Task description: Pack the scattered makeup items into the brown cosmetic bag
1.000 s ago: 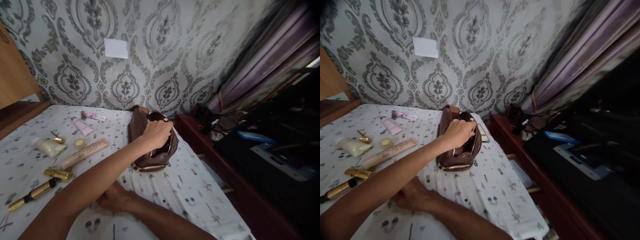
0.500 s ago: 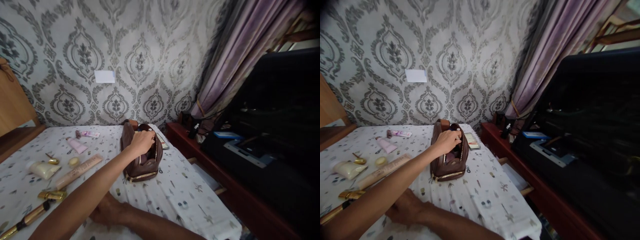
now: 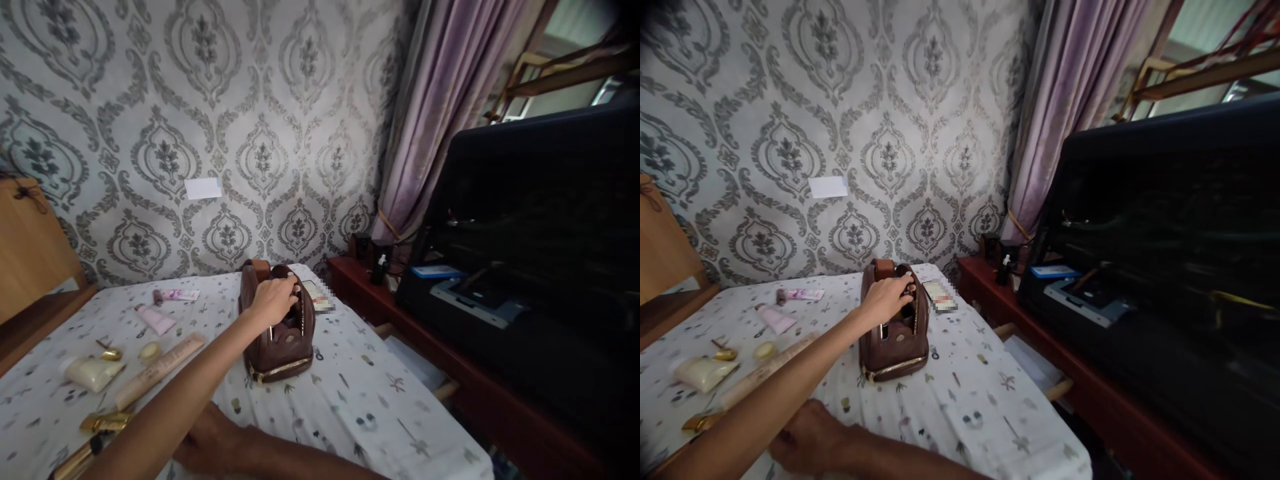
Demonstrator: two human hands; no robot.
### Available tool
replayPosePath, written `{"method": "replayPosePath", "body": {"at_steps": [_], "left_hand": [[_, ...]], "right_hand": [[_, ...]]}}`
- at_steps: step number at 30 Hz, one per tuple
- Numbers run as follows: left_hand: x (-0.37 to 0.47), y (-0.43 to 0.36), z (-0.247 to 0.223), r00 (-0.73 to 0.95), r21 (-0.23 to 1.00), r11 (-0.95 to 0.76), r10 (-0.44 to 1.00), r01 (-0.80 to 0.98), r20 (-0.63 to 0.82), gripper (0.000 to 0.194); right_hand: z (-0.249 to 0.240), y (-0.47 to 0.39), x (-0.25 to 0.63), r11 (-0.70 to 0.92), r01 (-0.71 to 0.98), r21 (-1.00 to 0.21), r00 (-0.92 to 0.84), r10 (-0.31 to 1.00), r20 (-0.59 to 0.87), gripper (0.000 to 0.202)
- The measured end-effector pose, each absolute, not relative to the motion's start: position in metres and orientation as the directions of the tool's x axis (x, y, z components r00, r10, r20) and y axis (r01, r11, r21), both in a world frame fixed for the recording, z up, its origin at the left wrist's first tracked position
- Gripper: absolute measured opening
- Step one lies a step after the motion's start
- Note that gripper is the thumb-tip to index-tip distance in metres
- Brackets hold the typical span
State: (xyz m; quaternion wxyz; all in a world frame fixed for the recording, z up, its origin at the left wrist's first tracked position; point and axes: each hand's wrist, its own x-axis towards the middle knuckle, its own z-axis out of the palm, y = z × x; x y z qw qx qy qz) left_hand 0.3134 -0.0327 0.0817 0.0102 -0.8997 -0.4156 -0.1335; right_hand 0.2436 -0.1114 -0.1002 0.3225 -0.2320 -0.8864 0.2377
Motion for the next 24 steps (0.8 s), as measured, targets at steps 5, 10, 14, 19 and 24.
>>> {"method": "replayPosePath", "body": {"at_steps": [5,10,14,19,24], "left_hand": [[0.306,-0.04,0.074,0.656,0.034,-0.693,0.695,0.72,0.294,0.032],[0.302,-0.042,0.065,0.706,-0.037,-0.736,0.632,0.676,0.321,0.043],[0.301,-0.038,0.066,0.711,-0.077,-0.731,0.627,0.678,0.317,0.049],[0.296,-0.032,0.066,0.721,-0.075,-0.742,0.614,0.666,0.322,0.051],[0.295,-0.029,0.062,0.734,-0.044,-0.776,0.575,0.629,0.362,0.046]], "right_hand": [[-0.104,-0.108,0.242,0.787,0.257,-0.561,-0.7,0.552,0.453,0.019],[-0.102,-0.108,0.244,0.782,0.254,-0.569,-0.685,0.561,0.466,0.017],[-0.097,-0.111,0.248,0.772,0.246,-0.586,-0.695,0.562,0.449,0.014],[-0.091,-0.113,0.25,0.769,0.256,-0.585,-0.705,0.563,0.431,0.017],[-0.091,-0.115,0.249,0.755,0.261,-0.601,-0.687,0.583,0.434,0.022]]}}
